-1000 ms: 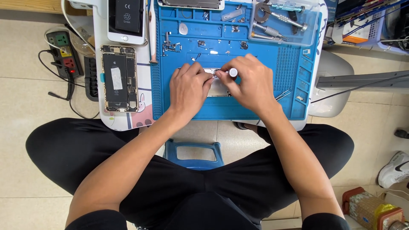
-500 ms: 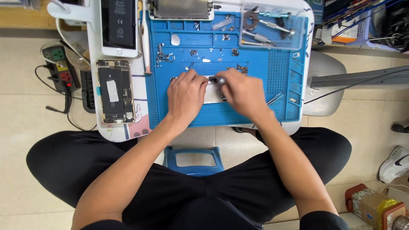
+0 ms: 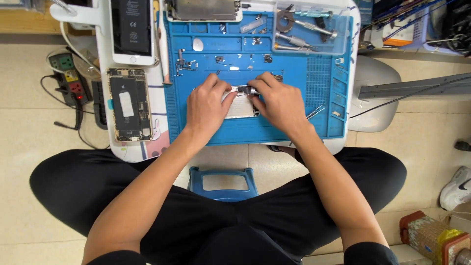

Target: The person disassembles a smartphone using a screwdriver and tweezers on a blue work mat. They remove screws and internal components, placing them into the mat's compartments, and later reassemble the device by securing parts back into place.

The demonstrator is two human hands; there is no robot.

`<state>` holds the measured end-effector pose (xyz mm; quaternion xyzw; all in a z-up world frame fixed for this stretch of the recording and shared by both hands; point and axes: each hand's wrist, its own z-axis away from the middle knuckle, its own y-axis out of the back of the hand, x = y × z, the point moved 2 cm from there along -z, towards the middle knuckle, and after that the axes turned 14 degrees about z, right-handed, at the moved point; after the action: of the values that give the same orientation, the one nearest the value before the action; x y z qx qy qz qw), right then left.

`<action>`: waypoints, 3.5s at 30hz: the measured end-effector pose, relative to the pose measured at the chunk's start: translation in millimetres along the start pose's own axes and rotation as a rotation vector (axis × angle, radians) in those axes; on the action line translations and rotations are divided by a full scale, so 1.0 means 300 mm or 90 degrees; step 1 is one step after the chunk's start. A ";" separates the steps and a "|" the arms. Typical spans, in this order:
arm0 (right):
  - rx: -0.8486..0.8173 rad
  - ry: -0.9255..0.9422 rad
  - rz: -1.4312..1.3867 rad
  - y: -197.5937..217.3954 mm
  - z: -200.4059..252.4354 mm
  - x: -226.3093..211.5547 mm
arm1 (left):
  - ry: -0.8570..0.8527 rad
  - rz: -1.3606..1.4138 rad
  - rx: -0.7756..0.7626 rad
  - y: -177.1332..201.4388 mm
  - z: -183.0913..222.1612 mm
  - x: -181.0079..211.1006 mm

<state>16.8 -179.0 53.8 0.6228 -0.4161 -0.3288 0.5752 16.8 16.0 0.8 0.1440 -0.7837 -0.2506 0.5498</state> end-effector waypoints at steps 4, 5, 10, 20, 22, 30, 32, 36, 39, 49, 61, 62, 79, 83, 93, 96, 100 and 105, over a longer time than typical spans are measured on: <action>-0.011 0.023 0.033 -0.005 -0.011 -0.004 | -0.033 -0.072 0.008 0.046 -0.008 0.056; -0.018 0.026 0.052 -0.008 -0.011 -0.004 | -0.068 -0.111 0.006 0.041 -0.009 0.056; -0.035 0.031 0.060 -0.003 -0.033 0.000 | -0.151 -0.215 -0.012 0.005 -0.006 0.007; -0.021 0.061 0.085 -0.007 -0.036 0.002 | -0.123 -0.124 -0.019 0.006 -0.022 -0.013; -0.015 0.060 0.095 -0.018 -0.029 -0.006 | -0.110 -0.096 -0.025 0.019 -0.030 -0.013; 0.090 -0.014 0.259 -0.052 0.011 -0.100 | -0.025 -0.047 -0.051 0.044 -0.057 0.007; 0.083 -0.028 0.295 -0.078 0.032 -0.122 | -0.024 -0.046 -0.056 0.040 -0.047 0.012; 0.082 -0.048 0.347 -0.038 0.041 -0.158 | -0.029 -0.074 -0.071 0.039 -0.049 0.032; 0.058 -0.062 0.309 0.001 0.051 -0.167 | -0.031 -0.055 -0.083 0.036 -0.050 0.023; -0.047 -0.093 0.086 0.040 0.214 -0.283 | -0.044 -0.039 -0.104 0.021 -0.042 0.013; -0.187 -0.125 0.011 -0.008 0.199 -0.273 | -0.044 -0.016 -0.108 0.036 -0.049 0.035; -0.206 -0.122 0.012 -0.018 0.197 -0.273 | -0.048 -0.008 -0.103 0.036 -0.049 0.034; -0.240 -0.110 0.011 -0.025 0.188 -0.264 | -0.047 0.010 -0.076 0.026 -0.023 0.045; -0.230 -0.106 0.008 -0.031 0.189 -0.258 | -0.057 -0.003 -0.080 0.032 -0.024 0.058; -0.187 -0.087 -0.031 0.017 0.179 -0.220 | -0.060 -0.008 -0.092 0.033 -0.020 0.060; -0.163 -0.072 -0.074 -0.002 0.189 -0.176 | -0.057 -0.003 -0.094 0.035 -0.024 0.060; -0.119 -0.112 -0.224 0.052 0.161 -0.076 | -0.052 -0.014 -0.098 0.043 -0.027 0.076; 0.183 -0.269 -0.430 0.105 0.161 0.141 | -0.042 -0.015 -0.102 0.045 -0.027 0.081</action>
<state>-12.0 -238.1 82.2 0.7171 -0.3389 -0.5579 0.2444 16.3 13.3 29.7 0.1003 -0.7771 -0.3239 0.5303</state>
